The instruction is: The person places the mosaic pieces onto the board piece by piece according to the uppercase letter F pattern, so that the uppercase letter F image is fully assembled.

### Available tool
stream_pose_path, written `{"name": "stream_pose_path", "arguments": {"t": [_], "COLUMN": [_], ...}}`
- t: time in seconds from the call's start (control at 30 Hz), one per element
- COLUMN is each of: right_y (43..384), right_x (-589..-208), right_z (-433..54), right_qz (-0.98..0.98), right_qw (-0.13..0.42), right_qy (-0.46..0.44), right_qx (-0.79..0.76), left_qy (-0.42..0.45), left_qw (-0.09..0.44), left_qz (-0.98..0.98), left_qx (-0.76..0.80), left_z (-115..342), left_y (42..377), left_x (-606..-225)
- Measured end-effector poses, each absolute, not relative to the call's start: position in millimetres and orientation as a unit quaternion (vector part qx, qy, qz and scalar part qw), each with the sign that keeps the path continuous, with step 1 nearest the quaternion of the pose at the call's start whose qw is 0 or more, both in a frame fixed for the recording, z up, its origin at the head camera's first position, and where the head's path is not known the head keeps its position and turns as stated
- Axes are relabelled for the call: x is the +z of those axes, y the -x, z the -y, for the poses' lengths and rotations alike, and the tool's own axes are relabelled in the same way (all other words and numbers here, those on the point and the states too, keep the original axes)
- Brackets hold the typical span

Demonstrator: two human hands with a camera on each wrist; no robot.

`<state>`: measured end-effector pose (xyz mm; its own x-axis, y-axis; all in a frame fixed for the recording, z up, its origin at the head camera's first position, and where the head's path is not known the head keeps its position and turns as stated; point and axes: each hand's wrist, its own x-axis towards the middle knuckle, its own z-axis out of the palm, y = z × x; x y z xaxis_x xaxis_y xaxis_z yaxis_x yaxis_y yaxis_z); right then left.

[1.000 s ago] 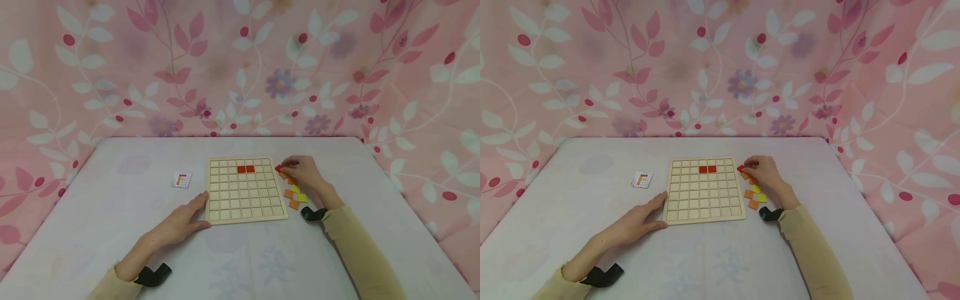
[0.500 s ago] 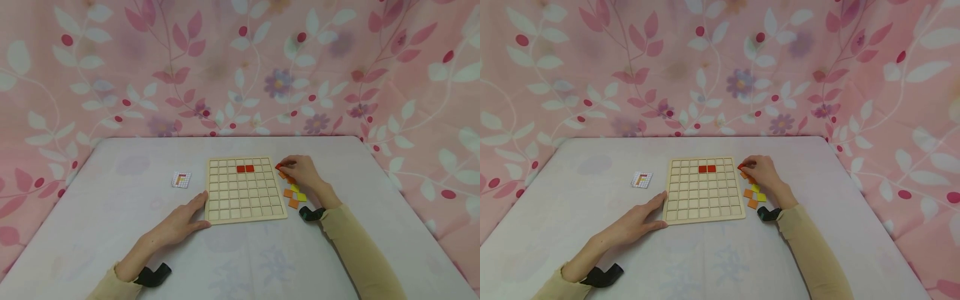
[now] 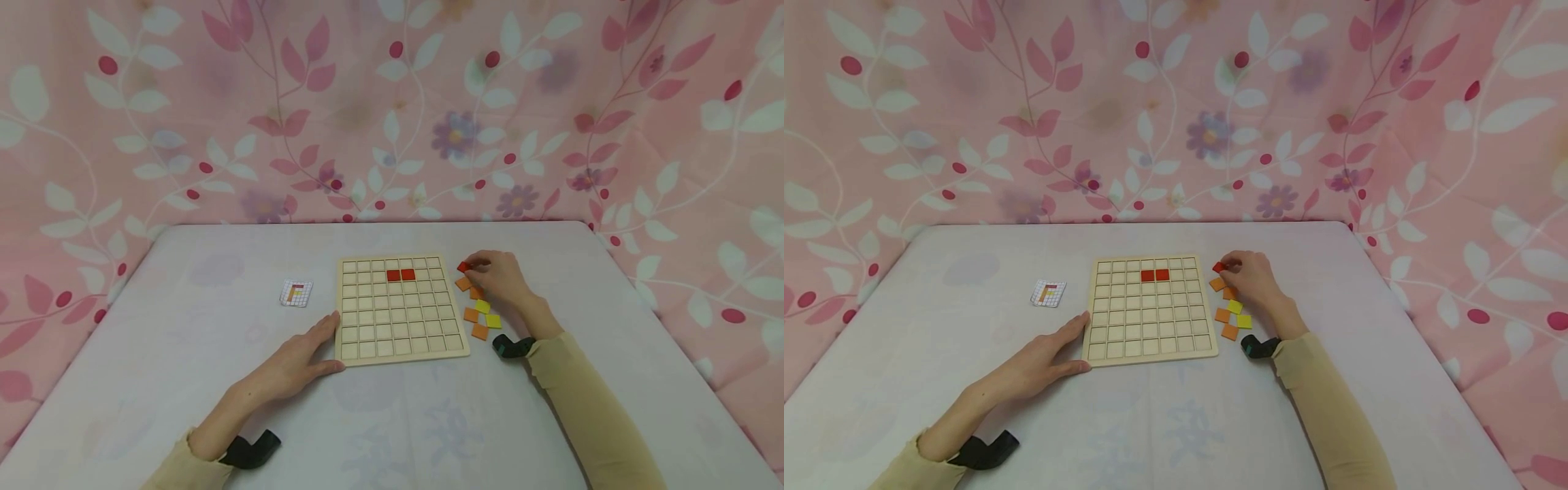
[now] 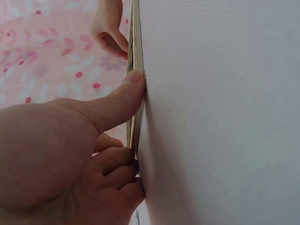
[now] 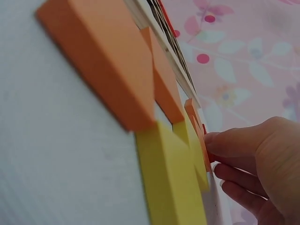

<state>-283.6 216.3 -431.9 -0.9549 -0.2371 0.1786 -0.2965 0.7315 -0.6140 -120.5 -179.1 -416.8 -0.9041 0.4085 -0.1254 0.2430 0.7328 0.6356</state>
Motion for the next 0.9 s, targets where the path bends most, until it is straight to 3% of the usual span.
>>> {"name": "stream_pose_path", "arguments": {"t": [0.9], "right_y": [284.0], "right_x": [-432.9], "right_z": [-222.0], "right_qz": [0.937], "right_qw": [0.056], "right_qy": [-0.115], "right_qx": [0.326], "left_qy": [-0.181], "left_qw": [0.124], "left_qz": [-0.921], "left_qx": [0.322], "left_z": [179.8], "left_y": [120.6], "left_x": [-419.0]}}
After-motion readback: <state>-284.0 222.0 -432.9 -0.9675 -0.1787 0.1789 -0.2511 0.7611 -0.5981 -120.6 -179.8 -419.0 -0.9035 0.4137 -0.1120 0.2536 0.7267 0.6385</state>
